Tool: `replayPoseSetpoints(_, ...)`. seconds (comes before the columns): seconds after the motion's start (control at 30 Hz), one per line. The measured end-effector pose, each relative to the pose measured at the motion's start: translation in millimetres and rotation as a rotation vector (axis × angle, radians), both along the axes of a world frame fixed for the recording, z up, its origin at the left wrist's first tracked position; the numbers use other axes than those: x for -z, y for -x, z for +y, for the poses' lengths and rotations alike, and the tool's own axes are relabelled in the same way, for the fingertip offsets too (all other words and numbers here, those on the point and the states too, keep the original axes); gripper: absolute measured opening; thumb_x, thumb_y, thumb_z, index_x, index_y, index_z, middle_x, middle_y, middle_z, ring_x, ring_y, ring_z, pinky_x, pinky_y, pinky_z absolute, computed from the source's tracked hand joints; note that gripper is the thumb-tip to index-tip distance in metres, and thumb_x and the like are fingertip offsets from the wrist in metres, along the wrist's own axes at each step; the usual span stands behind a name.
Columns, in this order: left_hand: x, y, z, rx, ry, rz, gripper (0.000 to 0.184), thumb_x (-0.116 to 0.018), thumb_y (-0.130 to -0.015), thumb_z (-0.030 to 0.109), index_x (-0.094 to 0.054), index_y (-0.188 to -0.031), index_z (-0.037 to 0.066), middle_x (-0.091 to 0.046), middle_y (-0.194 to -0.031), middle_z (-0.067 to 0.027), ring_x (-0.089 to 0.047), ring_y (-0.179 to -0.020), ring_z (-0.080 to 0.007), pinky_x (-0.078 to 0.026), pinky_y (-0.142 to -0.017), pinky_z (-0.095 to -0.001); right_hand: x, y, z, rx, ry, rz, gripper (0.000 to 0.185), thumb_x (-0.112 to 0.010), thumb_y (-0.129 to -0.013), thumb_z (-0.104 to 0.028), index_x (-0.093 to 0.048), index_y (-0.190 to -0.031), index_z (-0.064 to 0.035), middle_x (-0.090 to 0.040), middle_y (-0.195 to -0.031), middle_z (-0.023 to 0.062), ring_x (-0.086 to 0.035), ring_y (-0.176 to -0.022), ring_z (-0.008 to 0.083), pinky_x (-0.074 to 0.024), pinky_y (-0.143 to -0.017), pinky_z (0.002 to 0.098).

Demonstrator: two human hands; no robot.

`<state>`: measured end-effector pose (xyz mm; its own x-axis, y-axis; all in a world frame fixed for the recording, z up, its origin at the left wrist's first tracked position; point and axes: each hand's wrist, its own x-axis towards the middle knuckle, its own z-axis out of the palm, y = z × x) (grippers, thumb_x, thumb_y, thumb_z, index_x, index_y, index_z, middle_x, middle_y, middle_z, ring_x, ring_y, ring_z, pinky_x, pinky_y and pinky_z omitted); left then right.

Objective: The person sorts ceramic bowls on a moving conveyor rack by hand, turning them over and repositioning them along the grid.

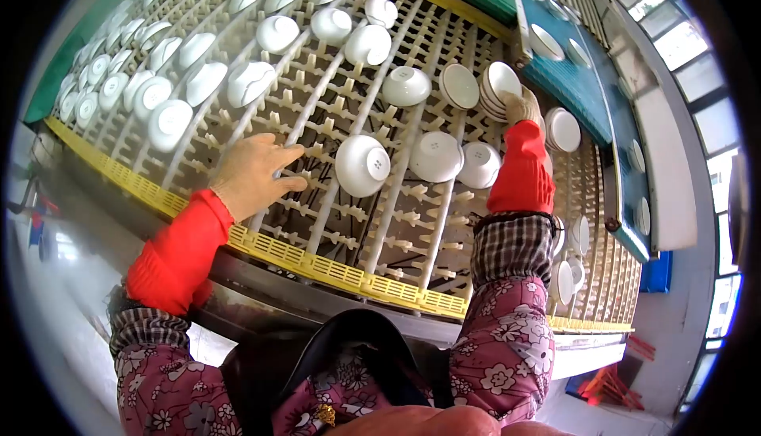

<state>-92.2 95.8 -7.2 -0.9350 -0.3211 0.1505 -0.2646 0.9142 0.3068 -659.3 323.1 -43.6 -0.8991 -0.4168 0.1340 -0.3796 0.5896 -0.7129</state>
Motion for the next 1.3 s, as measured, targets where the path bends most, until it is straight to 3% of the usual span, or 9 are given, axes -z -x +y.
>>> replayPoseSetpoints(0.27, -2.7, 20.3, 17.1, 0.009, 0.061, 0.127, 0.064, -0.091, -0.091, 0.039, -0.076, -0.138, -0.002, -0.079, -0.111, -0.018, -0.069, -0.105, -0.0375, -0.057, -0.094, -0.0496, -8.8, -39.3, 3.6, -0.359, 0.397, -0.191, 0.063, -0.081, -0.087, 0.0, -0.074, -0.15, 0.0005, -0.082, -0.132, 0.0128, -0.077, -0.117, 0.0222, -0.0593, -0.104, 0.0322)
replayPoseSetpoints(0.5, -32.2, 35.3, 47.9, 0.123, 0.077, 0.197, 0.085, -0.088, -0.088, 0.045, -0.067, -0.149, -0.01, -0.074, -0.141, -0.0268, -0.064, -0.144, -0.0431, -0.04, -0.133, -0.0537, -7.5, -124.9, -36.7, -0.547, 0.514, -0.612, 0.065, -0.085, -0.092, -0.004, -0.068, -0.155, 0.0012, -0.079, -0.132, 0.0087, -0.077, -0.111, 0.0203, -0.0616, -0.1, 0.0354)
replayPoseSetpoints(0.8, -66.1, 29.3, 79.6, 0.313, 0.429, 0.23, 0.084, -0.092, -0.073, 0.04, -0.068, -0.14, -0.003, -0.064, -0.15, -0.0307, -0.058, -0.147, -0.0455, -0.037, -0.135, -0.0588, -76.2, -282.7, -68.4, -1.086, 0.192, -0.646, 0.069, -0.084, -0.099, -0.017, -0.062, -0.163, -0.0023, -0.077, -0.143, 0.0158, -0.073, -0.125, 0.0236, -0.0583, -0.112, 0.0353)
replayPoseSetpoints(0.87, -62.1, 23.6, 81.9, 0.3, 0.431, 0.306, 0.082, -0.094, -0.065, 0.038, -0.069, -0.132, -0.003, -0.069, -0.141, -0.0285, -0.062, -0.142, -0.0413, -0.04, -0.133, -0.0545, -52.5, -275.6, -60.7, -1.189, 0.195, -0.251, 0.064, -0.082, -0.103, -0.018, -0.064, -0.162, -0.0007, -0.078, -0.139, 0.0167, -0.073, -0.123, 0.0237, -0.0589, -0.109, 0.0352)
replayPoseSetpoints(0.93, -55.3, 23.3, 79.0, 0.265, 0.427, 0.304, 0.084, -0.096, -0.065, 0.043, -0.071, -0.132, -0.001, -0.071, -0.139, -0.0247, -0.064, -0.141, -0.0391, -0.041, -0.134, -0.0527, -39.5, -257.9, -28.3, -1.025, 0.37, -0.507, 0.058, -0.081, -0.105, -0.019, -0.067, -0.157, 0.0022, -0.079, -0.136, 0.0168, -0.074, -0.12, 0.0234, -0.0602, -0.104, 0.0357)
replayPoseSetpoints(1.03, -28.9, 44.2, 81.8, 0.247, 0.536, 0.41, 0.089, -0.098, -0.066, 0.053, -0.073, -0.134, 0.001, -0.074, -0.139, -0.0176, -0.066, -0.14, -0.0348, -0.041, -0.137, -0.0509, -44.0, -220.2, 18.0, -0.567, 0.397, -0.131, 0.053, -0.081, -0.105, -0.02, -0.071, -0.151, 0.0028, -0.08, -0.137, 0.0191, -0.077, -0.117, 0.0263, -0.0614, -0.101, 0.0393)
replayPoseSetpoints(1.07, -36.4, 43.5, 87.6, 0.258, 0.552, 0.415, 0.092, -0.096, -0.069, 0.056, -0.072, -0.138, 0.0, -0.072, -0.142, -0.0178, -0.065, -0.142, -0.0347, -0.04, -0.138, -0.052, -50.7, -196.4, 36.1, -0.43, 0.074, 0.385, 0.056, -0.082, -0.103, -0.026, -0.071, -0.152, -0.0011, -0.08, -0.136, 0.0212, -0.079, -0.113, 0.0298, -0.06, -0.102, 0.0432)
replayPoseSetpoints(1.17, -49.5, 47.5, 94.7, 0.198, 0.57, 0.374, 0.098, -0.092, -0.077, 0.061, -0.067, -0.149, -0.001, -0.069, -0.15, -0.0187, -0.063, -0.147, -0.0354, -0.038, -0.139, -0.0543, -46.2, -138.5, 100.7, -0.217, -0.462, 0.489, 0.052, -0.081, -0.095, -0.041, -0.077, -0.13, -0.004, -0.079, -0.12, 0.0269, -0.074, -0.115, 0.046, -0.056, -0.096, 0.0549)
replayPoseSetpoints(1.3, -21.4, 48.9, 42.8, -0.184, 0.592, 0.222, 0.084, -0.081, -0.095, 0.061, -0.066, -0.15, -0.001, -0.071, -0.149, -0.0222, -0.067, -0.14, -0.0351, -0.041, -0.134, -0.054, -6.5, -109.2, 132.2, -0.194, -0.47, 0.624, 0.047, -0.075, -0.094, -0.046, -0.079, -0.11, -0.0026, -0.079, -0.11, 0.0272, -0.074, -0.107, 0.0501, -0.0571, -0.096, 0.0592)
